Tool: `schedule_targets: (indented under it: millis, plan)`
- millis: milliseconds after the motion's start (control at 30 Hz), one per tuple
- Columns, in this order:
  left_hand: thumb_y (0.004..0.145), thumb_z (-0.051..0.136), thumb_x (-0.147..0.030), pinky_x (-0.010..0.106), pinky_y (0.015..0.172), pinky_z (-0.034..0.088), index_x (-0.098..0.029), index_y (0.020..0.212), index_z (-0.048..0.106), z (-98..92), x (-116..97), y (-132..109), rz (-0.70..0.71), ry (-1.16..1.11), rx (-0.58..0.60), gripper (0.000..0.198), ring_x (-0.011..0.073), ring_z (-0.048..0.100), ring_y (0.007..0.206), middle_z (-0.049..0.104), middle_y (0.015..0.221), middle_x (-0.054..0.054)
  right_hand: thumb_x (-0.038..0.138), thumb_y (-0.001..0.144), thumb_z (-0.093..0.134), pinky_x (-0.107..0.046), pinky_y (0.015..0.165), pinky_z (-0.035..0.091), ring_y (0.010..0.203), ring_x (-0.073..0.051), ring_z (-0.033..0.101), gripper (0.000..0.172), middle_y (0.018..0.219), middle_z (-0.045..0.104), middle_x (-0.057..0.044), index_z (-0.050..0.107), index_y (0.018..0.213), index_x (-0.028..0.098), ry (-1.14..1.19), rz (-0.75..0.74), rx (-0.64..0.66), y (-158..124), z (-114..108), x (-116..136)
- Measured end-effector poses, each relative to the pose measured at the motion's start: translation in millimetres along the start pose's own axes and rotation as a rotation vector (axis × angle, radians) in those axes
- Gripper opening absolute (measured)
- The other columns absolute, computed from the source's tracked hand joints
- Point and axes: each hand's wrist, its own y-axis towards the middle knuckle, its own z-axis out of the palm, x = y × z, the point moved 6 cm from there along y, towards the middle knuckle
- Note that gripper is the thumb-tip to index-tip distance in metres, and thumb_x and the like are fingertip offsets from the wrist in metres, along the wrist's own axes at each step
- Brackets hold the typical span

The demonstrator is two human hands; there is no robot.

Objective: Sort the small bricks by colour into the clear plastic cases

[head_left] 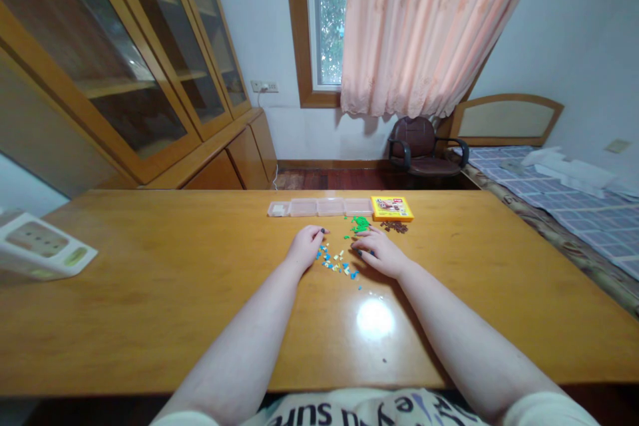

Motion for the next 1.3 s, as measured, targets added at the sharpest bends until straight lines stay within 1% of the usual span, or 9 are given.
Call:
schedule_targets:
  millis: [100, 200, 300, 400, 533, 667, 833, 1133, 1300]
  plan:
    - [0.084, 0.043, -0.023, 0.033, 0.086, 0.048, -0.016, 0.090, 0.069, 0.7, -0.4, 0.2, 0.001, -0.003, 0.002, 0.028, 0.0192, 0.062, 0.091, 0.069, 0.093, 0.006, 0.037, 0.091, 0.040, -0.048, 0.111, 0.014, 0.132, -0.023, 0.035, 0.042, 0.135, 0.052, -0.006, 0.051, 0.130, 0.025, -0.031, -0.002, 0.066, 2.9, 7.1, 4.7]
    - [0.084, 0.043, -0.023, 0.033, 0.086, 0.048, -0.017, 0.090, 0.069, 1.0, -0.2, 0.5, 0.005, 0.000, 0.000, 0.028, 0.0189, 0.062, 0.091, 0.068, 0.093, 0.006, 0.041, 0.093, 0.035, -0.052, 0.111, 0.008, 0.136, -0.025, 0.028, 0.049, 0.143, 0.042, -0.008, 0.041, 0.139, 0.024, -0.086, 0.038, 0.123, 6.7, 16.1, 1.6]
    - [0.084, 0.043, -0.023, 0.033, 0.086, 0.048, -0.017, 0.090, 0.070, 0.7, 0.8, 0.4, 0.005, 0.000, -0.005, 0.028, 0.0187, 0.062, 0.091, 0.068, 0.092, 0.005, 0.042, 0.093, 0.034, -0.054, 0.111, 0.004, 0.138, -0.026, 0.023, 0.051, 0.145, 0.038, -0.008, 0.037, 0.141, 0.023, -0.143, 0.119, 0.101, 6.5, 18.9, -11.8]
    - [0.084, 0.043, -0.023, 0.033, 0.086, 0.048, -0.017, 0.090, 0.070, 0.4, 0.8, 0.1, 0.009, -0.001, -0.005, 0.028, 0.0186, 0.062, 0.090, 0.068, 0.092, 0.006, 0.043, 0.094, 0.034, -0.054, 0.111, 0.004, 0.139, -0.026, 0.020, 0.053, 0.147, 0.034, -0.009, 0.034, 0.142, 0.021, -0.168, 0.196, 0.053, 3.1, 17.4, -25.8]
    - [0.084, 0.044, -0.024, 0.034, 0.087, 0.048, -0.017, 0.090, 0.070, 0.1, 0.5, 0.3, 0.008, 0.005, -0.005, 0.028, 0.0190, 0.062, 0.091, 0.069, 0.092, 0.006, 0.046, 0.092, 0.036, -0.051, 0.112, 0.008, 0.139, -0.025, 0.022, 0.058, 0.149, 0.030, -0.011, 0.033, 0.143, 0.018, -0.179, 0.194, 0.024, 8.7, 14.4, -25.3]
    - [0.084, 0.043, -0.024, 0.033, 0.087, 0.048, -0.017, 0.092, 0.070, -0.7, 1.0, 0.4, 0.015, -0.004, -0.005, 0.028, 0.0190, 0.061, 0.091, 0.068, 0.092, 0.005, 0.052, 0.090, 0.039, -0.046, 0.112, 0.016, 0.137, -0.026, 0.027, 0.062, 0.148, 0.031, -0.012, 0.035, 0.142, 0.017, -0.207, 0.161, 0.052, 31.7, 18.0, -15.0]
    - [0.085, 0.043, -0.025, 0.034, 0.087, 0.048, -0.017, 0.092, 0.070, -2.9, 2.5, -0.5, 0.018, -0.007, -0.020, 0.028, 0.0192, 0.061, 0.091, 0.068, 0.093, 0.006, 0.054, 0.090, 0.036, -0.048, 0.111, 0.015, 0.137, -0.029, 0.026, 0.064, 0.148, 0.030, -0.015, 0.036, 0.141, 0.015, -0.251, 0.183, 0.102, 55.6, 29.0, -17.7]
    - [0.085, 0.043, -0.026, 0.034, 0.087, 0.047, -0.017, 0.092, 0.069, 1.7, 1.7, 0.4, 0.022, -0.015, -0.003, 0.028, 0.0194, 0.061, 0.092, 0.068, 0.092, 0.006, 0.054, 0.090, 0.036, -0.052, 0.111, 0.008, 0.135, -0.031, 0.028, 0.063, 0.142, 0.041, -0.015, 0.040, 0.138, 0.013, -0.287, 0.244, 0.010, 42.5, 22.9, -23.2]
    - [0.085, 0.043, -0.025, 0.033, 0.087, 0.047, -0.017, 0.091, 0.070, 1.2, 1.2, 0.0, 0.029, -0.005, -0.003, 0.028, 0.0194, 0.061, 0.092, 0.068, 0.092, 0.006, 0.052, 0.090, 0.039, -0.045, 0.111, 0.018, 0.133, -0.029, 0.032, 0.062, 0.145, 0.037, -0.014, 0.040, 0.138, 0.013, -0.267, 0.173, 0.023, 48.5, 25.4, -20.6]
